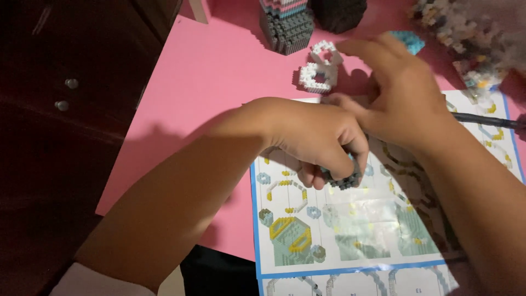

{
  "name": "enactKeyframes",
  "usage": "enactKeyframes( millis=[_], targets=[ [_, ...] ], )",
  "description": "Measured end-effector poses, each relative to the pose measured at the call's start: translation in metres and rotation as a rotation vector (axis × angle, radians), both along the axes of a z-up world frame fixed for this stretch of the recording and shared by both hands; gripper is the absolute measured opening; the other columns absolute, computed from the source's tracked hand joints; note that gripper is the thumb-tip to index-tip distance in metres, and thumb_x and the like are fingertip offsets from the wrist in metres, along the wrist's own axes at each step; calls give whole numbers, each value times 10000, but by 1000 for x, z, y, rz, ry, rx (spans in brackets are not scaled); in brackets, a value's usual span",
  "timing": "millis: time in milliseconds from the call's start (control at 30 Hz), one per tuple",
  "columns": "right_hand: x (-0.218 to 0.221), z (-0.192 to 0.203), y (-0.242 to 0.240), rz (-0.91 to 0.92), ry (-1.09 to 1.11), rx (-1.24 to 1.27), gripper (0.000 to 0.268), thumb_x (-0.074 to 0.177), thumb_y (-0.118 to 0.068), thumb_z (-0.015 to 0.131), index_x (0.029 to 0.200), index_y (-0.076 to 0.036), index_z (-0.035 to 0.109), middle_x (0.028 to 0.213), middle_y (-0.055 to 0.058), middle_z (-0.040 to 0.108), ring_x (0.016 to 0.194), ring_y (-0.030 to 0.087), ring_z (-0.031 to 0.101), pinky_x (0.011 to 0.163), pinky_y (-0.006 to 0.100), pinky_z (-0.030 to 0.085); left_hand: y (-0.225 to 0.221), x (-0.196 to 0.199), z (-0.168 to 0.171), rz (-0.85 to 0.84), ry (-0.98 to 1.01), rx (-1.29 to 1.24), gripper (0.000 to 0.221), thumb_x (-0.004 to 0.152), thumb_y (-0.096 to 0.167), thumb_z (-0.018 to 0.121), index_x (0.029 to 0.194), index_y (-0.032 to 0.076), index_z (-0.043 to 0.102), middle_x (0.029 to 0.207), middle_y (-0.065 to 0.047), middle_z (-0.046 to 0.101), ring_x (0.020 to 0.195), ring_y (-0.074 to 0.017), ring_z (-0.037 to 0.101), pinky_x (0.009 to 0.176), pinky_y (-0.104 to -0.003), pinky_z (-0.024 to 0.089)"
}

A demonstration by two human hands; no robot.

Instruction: Assembling a 3D model using small interlocking plastic blocks while following printed instructions.

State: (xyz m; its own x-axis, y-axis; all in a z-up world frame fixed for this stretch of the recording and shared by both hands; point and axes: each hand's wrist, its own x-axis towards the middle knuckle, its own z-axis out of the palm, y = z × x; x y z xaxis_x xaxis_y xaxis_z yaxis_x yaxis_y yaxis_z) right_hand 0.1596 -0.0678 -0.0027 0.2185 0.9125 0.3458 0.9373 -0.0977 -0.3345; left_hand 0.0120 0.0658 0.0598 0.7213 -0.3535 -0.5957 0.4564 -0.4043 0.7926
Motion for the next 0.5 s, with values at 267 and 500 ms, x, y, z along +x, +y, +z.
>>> enactKeyframes(
  millis=[267, 500],
  targets=[
    [10, -1, 3, 175, -23, 136, 205, 999, -65, 911, 1186, -91, 832, 1177, 94, 754, 1076, 229, 663, 767, 327, 538, 0, 1, -17, 34, 20, -174, 221, 909, 153, 688, 749, 37, 589, 622, -92, 488, 523, -173, 568, 461, -304, 445],
    [6, 31, -75, -51, 857, 279, 422, 930, 159, 746, 1192, -73, 510, 1186, 86, 667, 1014, 118, 715, 923, 237, 651, 11, 12, -42, 54, -28, -385, 294, 952, 210, 689, 747, -1, 670, 641, -142, 675, 589, -196, 733, 470, -260, 554]
  ],
)
